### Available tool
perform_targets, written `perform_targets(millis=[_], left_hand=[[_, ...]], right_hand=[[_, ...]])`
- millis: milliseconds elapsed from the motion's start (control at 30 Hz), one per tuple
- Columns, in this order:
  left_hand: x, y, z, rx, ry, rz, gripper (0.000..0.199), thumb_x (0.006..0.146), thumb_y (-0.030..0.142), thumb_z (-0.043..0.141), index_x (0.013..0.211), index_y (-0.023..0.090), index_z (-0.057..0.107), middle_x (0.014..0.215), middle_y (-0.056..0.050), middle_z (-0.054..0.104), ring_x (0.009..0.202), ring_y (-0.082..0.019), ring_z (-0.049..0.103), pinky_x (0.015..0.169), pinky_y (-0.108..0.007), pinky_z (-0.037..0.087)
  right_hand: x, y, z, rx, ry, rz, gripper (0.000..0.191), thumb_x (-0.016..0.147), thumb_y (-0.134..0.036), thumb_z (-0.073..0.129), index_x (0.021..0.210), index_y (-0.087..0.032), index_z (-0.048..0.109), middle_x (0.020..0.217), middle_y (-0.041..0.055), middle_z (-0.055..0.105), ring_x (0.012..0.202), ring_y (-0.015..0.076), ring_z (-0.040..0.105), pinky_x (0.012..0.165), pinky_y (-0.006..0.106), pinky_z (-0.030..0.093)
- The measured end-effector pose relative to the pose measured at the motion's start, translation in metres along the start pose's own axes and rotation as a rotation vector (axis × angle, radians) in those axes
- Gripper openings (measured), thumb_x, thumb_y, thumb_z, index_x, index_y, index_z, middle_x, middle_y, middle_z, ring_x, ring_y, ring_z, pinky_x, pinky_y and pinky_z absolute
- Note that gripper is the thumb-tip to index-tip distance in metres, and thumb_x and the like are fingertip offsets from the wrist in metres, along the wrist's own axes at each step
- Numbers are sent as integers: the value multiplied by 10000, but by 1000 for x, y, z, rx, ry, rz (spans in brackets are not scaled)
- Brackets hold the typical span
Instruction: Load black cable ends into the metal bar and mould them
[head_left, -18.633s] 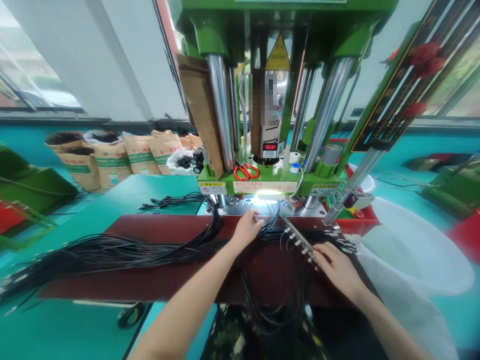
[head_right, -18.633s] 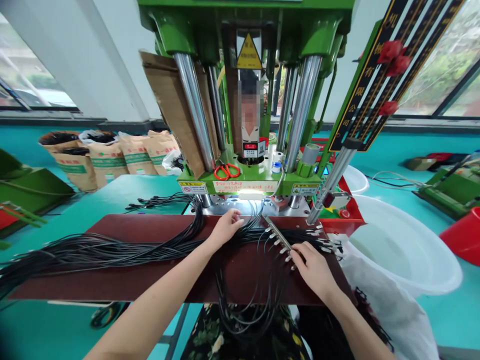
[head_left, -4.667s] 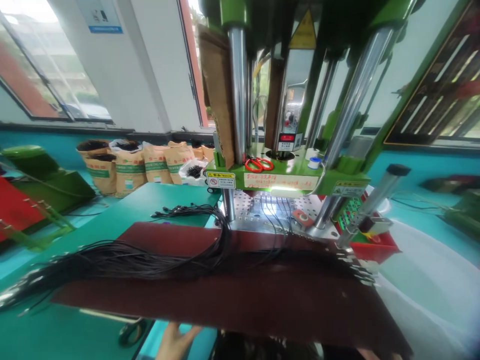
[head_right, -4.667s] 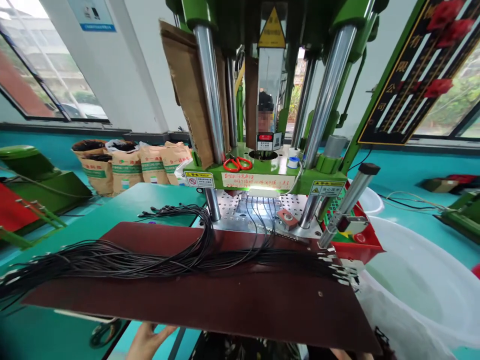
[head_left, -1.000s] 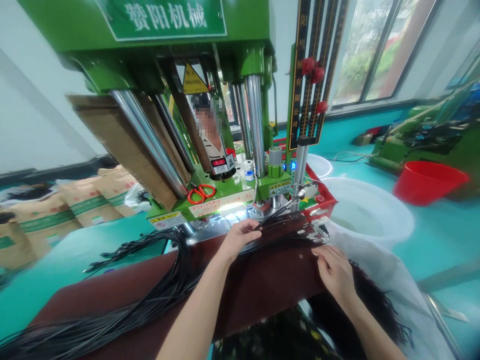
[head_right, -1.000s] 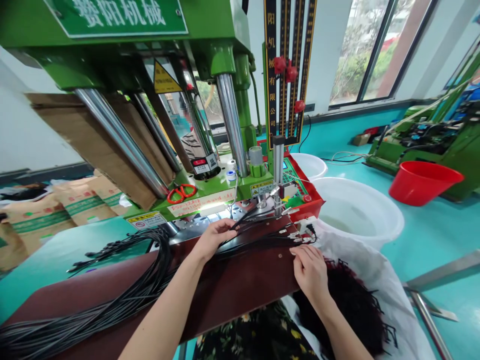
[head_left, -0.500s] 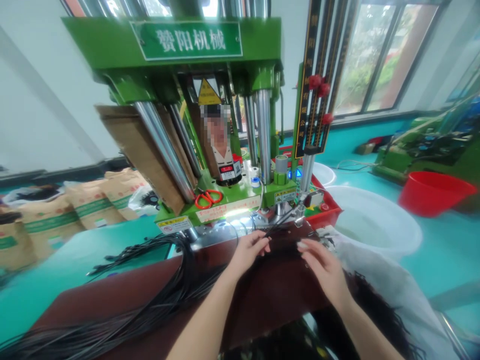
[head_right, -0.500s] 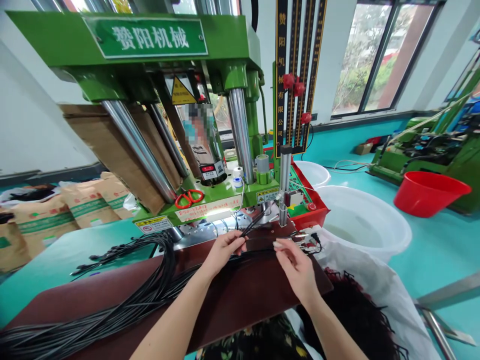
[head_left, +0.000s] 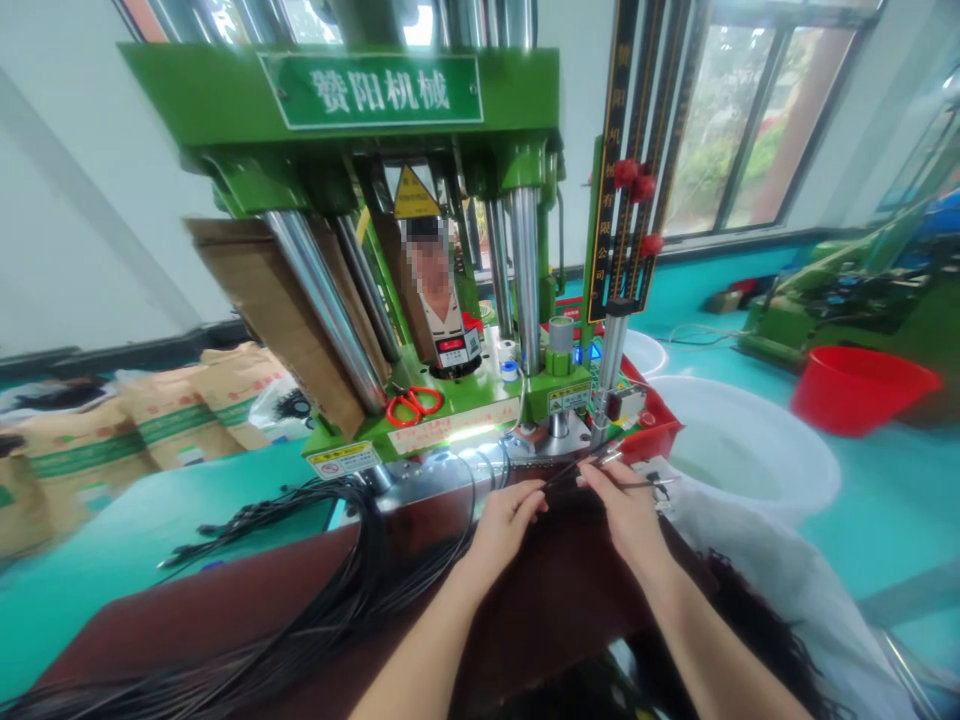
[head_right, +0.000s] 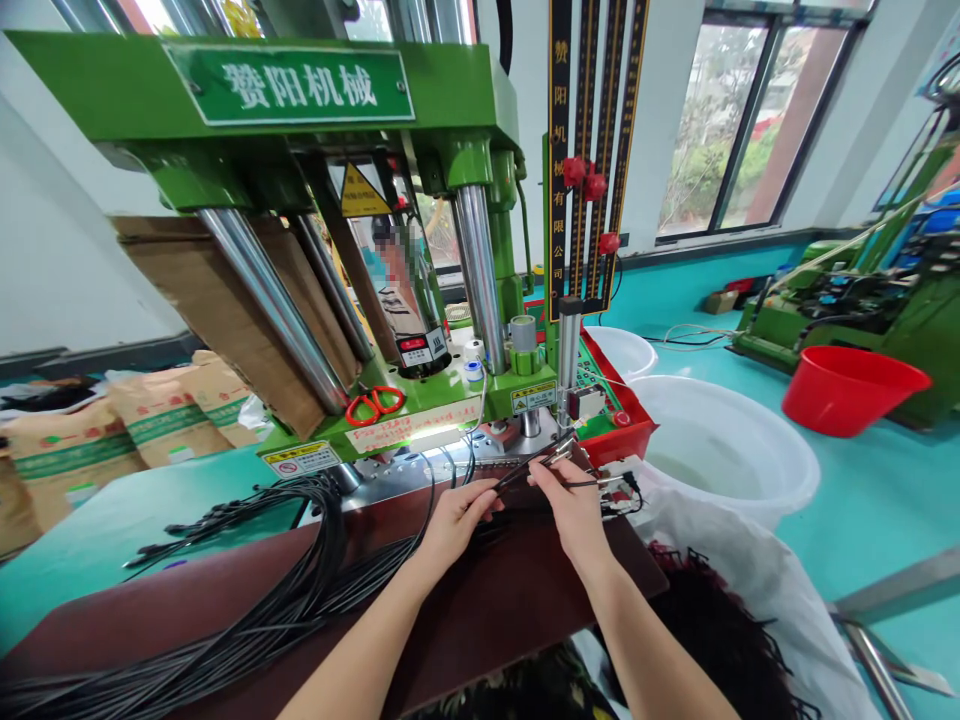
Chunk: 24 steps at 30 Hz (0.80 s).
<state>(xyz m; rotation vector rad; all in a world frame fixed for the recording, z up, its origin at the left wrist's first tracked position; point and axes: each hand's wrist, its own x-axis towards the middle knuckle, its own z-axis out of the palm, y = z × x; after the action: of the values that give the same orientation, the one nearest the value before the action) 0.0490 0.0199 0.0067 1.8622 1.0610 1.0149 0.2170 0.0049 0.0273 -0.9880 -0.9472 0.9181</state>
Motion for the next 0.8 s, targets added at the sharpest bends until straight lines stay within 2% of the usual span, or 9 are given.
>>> perform_targets(millis=[100, 233, 333, 567, 700, 800], left_hand=[[-1, -1, 2, 107, 41, 42, 364, 873, 386, 387, 1050, 185, 633, 772, -44, 673, 617, -136, 575, 616, -256, 456], [-3, 3, 2, 229, 56, 135, 334, 873, 351, 401, 1077, 217, 628, 925, -62, 682, 743, -167, 619, 716, -285, 483], [-4, 5, 2, 298, 75, 179, 319, 873, 321, 409, 1086, 218, 623, 940, -67, 681, 810, -180, 628, 759, -290, 487], [-4, 5, 4, 385, 116, 297, 281, 884, 242, 406, 1071, 173, 603, 890, -70, 680, 780, -152, 635, 691, -240, 502], [-4, 4, 7, 434, 142, 381, 243, 877, 219, 426, 1031, 161, 604, 818, -55, 679, 713, -137, 635, 634, -225, 506], [-2, 2, 10, 451, 152, 385, 221, 874, 207, 431, 994, 153, 609, 820, -59, 681, 737, -139, 640, 659, -228, 511]], right_hand=[[3, 7, -1, 113, 56, 26, 107, 669, -273, 707, 697, -172, 681, 660, 8, 632, 656, 158, 556, 660, 300, 443], [5, 16, -2, 296, 132, 77, 117, 645, -223, 725, 595, -167, 636, 598, -8, 593, 596, 132, 529, 614, 279, 434], [6, 18, -1, 389, 189, 74, 145, 623, -193, 739, 554, -169, 613, 572, -19, 577, 575, 119, 523, 607, 266, 433], [12, 14, -7, 506, 367, 39, 158, 571, -198, 770, 546, -176, 616, 538, -41, 548, 539, 94, 510, 553, 226, 451], [17, 13, -13, 582, 410, 61, 180, 518, -224, 799, 578, -167, 639, 546, -39, 582, 521, 78, 518, 552, 210, 458], [21, 14, -19, 554, 409, 15, 196, 536, -279, 795, 595, -162, 649, 528, -38, 585, 522, 83, 527, 554, 217, 457]])
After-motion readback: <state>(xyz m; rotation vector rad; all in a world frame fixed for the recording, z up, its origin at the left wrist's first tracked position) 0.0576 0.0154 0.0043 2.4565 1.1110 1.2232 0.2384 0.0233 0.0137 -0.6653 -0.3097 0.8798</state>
